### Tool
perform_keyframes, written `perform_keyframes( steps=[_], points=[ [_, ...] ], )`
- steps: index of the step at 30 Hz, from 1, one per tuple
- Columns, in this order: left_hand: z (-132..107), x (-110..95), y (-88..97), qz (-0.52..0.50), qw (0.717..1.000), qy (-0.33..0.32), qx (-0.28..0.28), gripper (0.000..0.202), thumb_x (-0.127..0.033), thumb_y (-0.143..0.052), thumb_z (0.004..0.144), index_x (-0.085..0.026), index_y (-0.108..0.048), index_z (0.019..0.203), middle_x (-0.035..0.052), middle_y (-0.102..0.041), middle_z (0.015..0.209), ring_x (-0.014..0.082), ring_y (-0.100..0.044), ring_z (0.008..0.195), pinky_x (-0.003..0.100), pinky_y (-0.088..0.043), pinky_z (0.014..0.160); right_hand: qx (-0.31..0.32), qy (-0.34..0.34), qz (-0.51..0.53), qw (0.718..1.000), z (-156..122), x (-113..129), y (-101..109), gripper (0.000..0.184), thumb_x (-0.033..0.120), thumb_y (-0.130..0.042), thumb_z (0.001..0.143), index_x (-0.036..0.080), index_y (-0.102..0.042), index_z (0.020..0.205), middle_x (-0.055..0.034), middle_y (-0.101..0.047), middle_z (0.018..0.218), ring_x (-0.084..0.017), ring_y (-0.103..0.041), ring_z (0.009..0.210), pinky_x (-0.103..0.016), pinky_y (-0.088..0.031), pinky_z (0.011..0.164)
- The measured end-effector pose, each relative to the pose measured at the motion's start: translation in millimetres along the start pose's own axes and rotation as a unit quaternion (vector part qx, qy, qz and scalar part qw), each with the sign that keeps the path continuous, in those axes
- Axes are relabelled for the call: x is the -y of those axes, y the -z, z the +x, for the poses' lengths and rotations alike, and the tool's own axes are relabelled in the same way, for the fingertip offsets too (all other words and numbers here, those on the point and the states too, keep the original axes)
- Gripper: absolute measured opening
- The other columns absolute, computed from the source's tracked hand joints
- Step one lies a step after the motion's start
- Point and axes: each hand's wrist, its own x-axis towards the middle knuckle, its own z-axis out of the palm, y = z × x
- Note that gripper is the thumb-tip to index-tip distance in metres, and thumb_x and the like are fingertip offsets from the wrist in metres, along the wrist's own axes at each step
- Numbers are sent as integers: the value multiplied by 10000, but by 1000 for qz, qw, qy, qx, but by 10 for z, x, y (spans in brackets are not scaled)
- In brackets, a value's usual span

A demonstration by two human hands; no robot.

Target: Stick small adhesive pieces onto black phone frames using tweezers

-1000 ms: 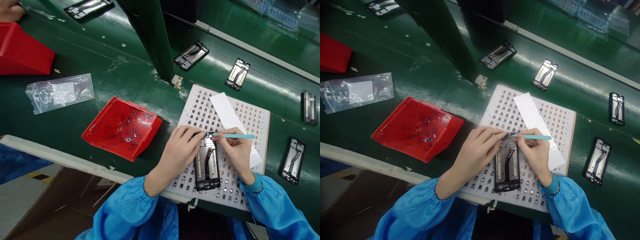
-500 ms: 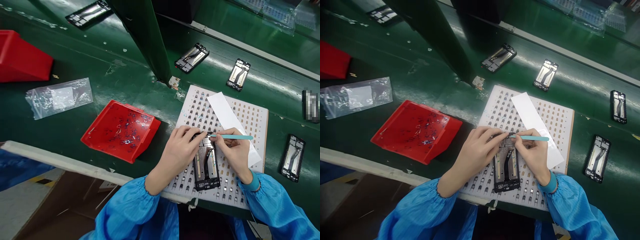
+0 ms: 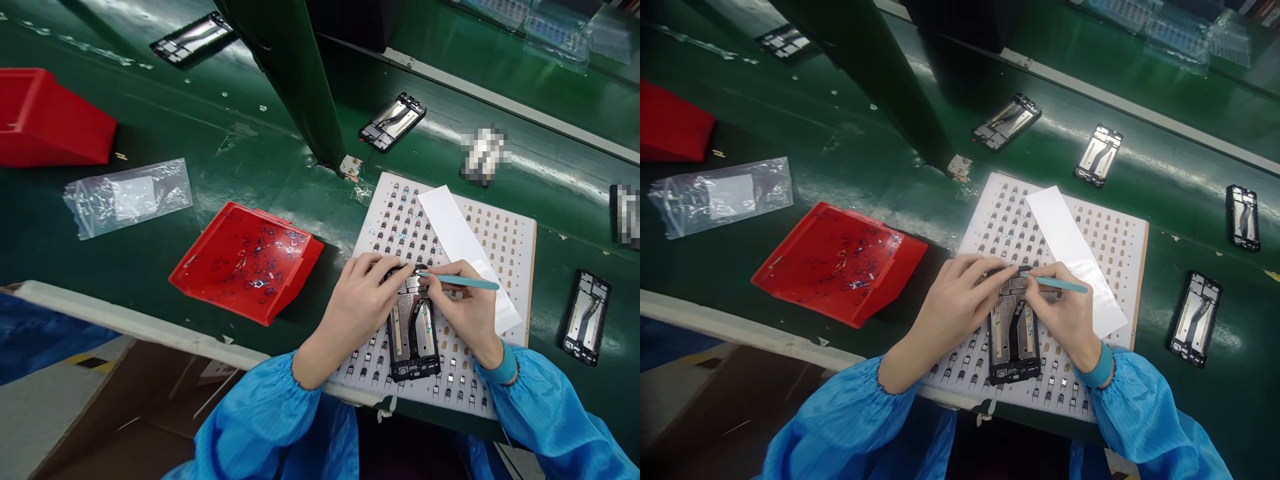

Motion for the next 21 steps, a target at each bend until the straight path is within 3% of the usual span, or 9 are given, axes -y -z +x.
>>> perform_keyframes(
  steps=[5, 14, 21],
  points=[
    [-8, 9, -1, -19, 1000, 6, 7, 356, -83, -544, 1051, -153, -670, 1377, 108, -739, 1253, 303, -597, 1131, 465, -536, 880, 7, 46, -32, 998, 5, 13, 5, 60, 204, -706, 992, 246, -747, 1005, -14, -827, 892, -213, -842, 839, -330, -738, 709],
    [-21, 67, -11, -119, 992, 47, 17, 355, -116, -535, 1085, -224, -662, 1398, 86, -709, 1272, 283, -568, 1177, 455, -515, 920, 5, 68, -38, 997, 6, -3, 20, 70, 181, -710, 986, 242, -742, 1000, -14, -829, 886, -203, -838, 810, -309, -727, 690],
    [48, 65, 50, -211, 970, 115, 43, 371, -132, -506, 1093, -289, -707, 1362, 48, -705, 1274, 253, -598, 1203, 450, -524, 1002, 3, 81, -42, 996, 33, -4, 13, 68, 178, -712, 986, 236, -746, 981, -19, -835, 904, -208, -837, 817, -320, -712, 689]
  ],
)
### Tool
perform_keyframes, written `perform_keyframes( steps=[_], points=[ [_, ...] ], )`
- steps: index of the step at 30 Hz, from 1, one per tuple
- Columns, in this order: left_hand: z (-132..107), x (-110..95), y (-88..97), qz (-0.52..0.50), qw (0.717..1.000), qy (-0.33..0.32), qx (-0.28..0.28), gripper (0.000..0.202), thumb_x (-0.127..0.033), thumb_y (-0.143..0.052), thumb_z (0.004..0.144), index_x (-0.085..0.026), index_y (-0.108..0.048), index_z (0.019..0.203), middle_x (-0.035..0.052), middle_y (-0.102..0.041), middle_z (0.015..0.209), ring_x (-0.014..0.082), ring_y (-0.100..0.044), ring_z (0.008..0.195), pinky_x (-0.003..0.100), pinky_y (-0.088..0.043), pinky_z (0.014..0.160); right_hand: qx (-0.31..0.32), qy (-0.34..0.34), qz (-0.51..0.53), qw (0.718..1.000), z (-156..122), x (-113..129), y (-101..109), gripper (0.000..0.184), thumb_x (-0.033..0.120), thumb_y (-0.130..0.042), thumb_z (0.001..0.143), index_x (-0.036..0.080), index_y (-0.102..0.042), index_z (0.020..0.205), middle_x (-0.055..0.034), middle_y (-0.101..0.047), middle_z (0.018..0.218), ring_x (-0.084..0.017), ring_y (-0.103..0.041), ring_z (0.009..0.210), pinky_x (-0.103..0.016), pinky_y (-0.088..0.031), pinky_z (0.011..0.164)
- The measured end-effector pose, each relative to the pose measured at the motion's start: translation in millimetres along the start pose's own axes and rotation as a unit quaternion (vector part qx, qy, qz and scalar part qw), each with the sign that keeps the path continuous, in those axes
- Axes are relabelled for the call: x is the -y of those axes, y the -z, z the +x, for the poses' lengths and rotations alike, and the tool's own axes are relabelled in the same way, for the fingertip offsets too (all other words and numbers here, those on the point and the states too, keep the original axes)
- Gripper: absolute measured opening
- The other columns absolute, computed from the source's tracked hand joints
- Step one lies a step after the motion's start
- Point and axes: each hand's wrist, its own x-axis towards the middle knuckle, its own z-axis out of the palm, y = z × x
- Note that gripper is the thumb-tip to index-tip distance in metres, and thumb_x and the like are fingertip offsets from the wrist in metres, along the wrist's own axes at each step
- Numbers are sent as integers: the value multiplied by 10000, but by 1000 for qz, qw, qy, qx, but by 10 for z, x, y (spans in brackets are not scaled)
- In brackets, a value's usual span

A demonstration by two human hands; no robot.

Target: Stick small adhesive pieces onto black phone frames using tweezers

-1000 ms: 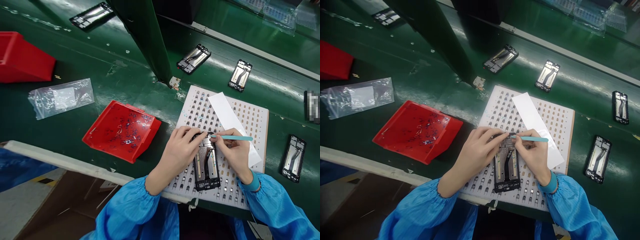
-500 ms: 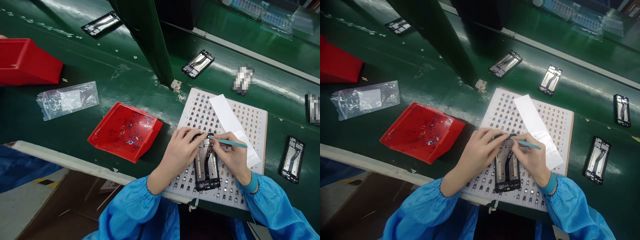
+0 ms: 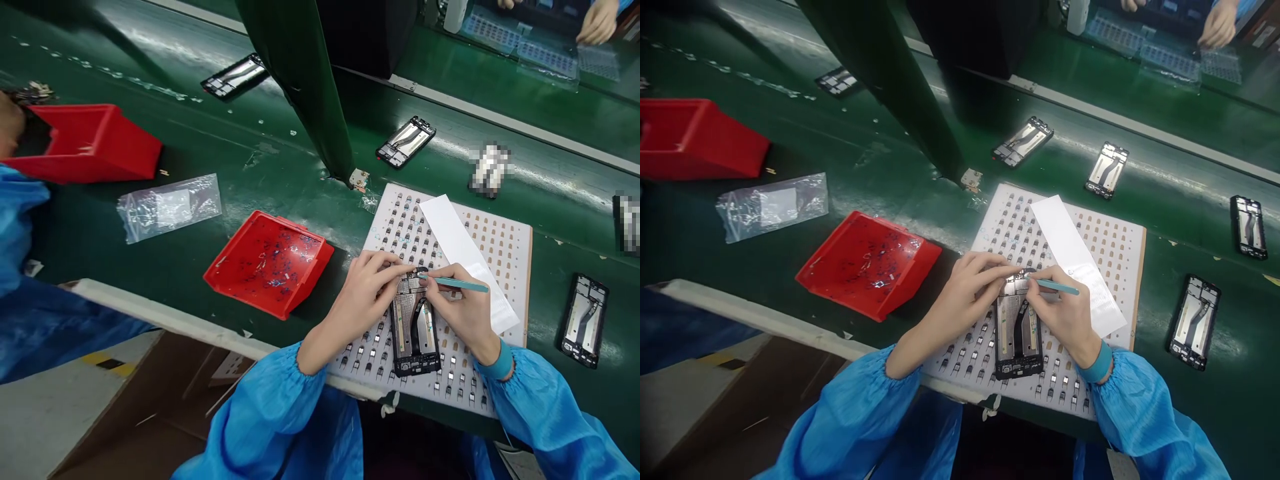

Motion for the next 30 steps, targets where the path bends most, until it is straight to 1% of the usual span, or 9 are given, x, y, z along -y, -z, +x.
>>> perform_keyframes(
  steps=[4, 7, 10, 14, 18, 22, 24, 26, 30],
  points=[
    [-44, -98, 18, -48, 988, 57, -134, 291, -160, -525, 1093, -238, -698, 1314, 53, -723, 1223, 204, -687, 1121, 373, -587, 948, -61, 14, 15, 998, -26, 54, 211, 80, 179, -762, 976, 239, -771, 1029, -24, -836, 941, -228, -843, 882, -347, -710, 729],
    [-186, -234, -32, 26, 975, 46, -215, 170, -231, -578, 1098, -218, -711, 1203, 18, -711, 937, 186, -692, 894, 339, -589, 828, -129, 22, 25, 991, -155, 28, 472, 128, 154, -793, 957, 231, -787, 1059, -34, -833, 963, -247, -851, 890, -376, -730, 762],
    [-318, -467, -182, 106, 977, 93, -161, 299, -392, -614, 1092, -205, -669, 1320, 42, -688, 941, 225, -678, 891, 357, -589, 772, -146, 30, 18, 989, -365, -84, 692, 165, 135, -811, 942, 221, -801, 1083, -51, -828, 982, -277, -856, 920, -407, -748, 771],
    [-325, -811, -492, 181, 944, 272, -51, 920, -588, -787, 924, -177, -398, 1649, 199, -575, 1383, 392, -643, 1211, 459, -630, 837, -172, 5, 17, 985, -635, -286, 849, 132, 182, -815, 950, 215, -805, 1077, -65, -826, 989, -301, -860, 902, -438, -766, 768],
    [-297, -955, -651, 184, 929, 320, -15, 899, -343, -726, 925, -167, -295, 1694, 243, -423, 1548, 453, -556, 1367, 558, -583, 1027, -187, -28, 19, 982, -784, -458, 922, 127, 277, -806, 971, 211, -805, 1080, -92, -830, 1015, -330, -852, 947, -480, -774, 795],
    [-294, -988, -473, 128, 947, 292, -29, 897, -223, -670, 846, -177, -295, 1660, 210, -426, 1502, 403, -571, 1350, 514, -567, 1063, -213, -46, 8, 976, -849, -524, 957, 148, 339, -821, 959, 216, -808, 1039, -94, -849, 992, -323, -850, 927, -463, -764, 822],
    [-110, -1005, -287, 104, 962, 248, -52, 880, -227, -663, 834, -195, -308, 1639, 182, -457, 1449, 362, -588, 1319, 476, -564, 1063, -228, -54, -8, 972, -864, -514, 976, 177, 367, -829, 948, 214, -809, 1034, -99, -859, 994, -324, -853, 907, -449, -759, 817],
    [304, -990, -79, 114, 969, 208, -73, 881, -245, -679, 826, -200, -317, 1628, 167, -503, 1387, 353, -586, 1290, 474, -552, 1060, -231, -63, -20, 971, -861, -494, 1014, 202, 390, -829, 944, 209, -815, 1033, -106, -866, 986, -341, -858, 896, -430, -761, 749],
    [1624, -698, 281, 210, 948, 230, -70, 919, -295, -765, 823, -158, -319, 1615, 192, -580, 1337, 401, -534, 1321, 494, -500, 1077, -192, -54, -6, 980, -805, -478, 1134, 189, 400, -853, 913, 237, -842, 1008, -90, -873, 944, -372, -862, 822, -414, -756, 596]
  ],
)
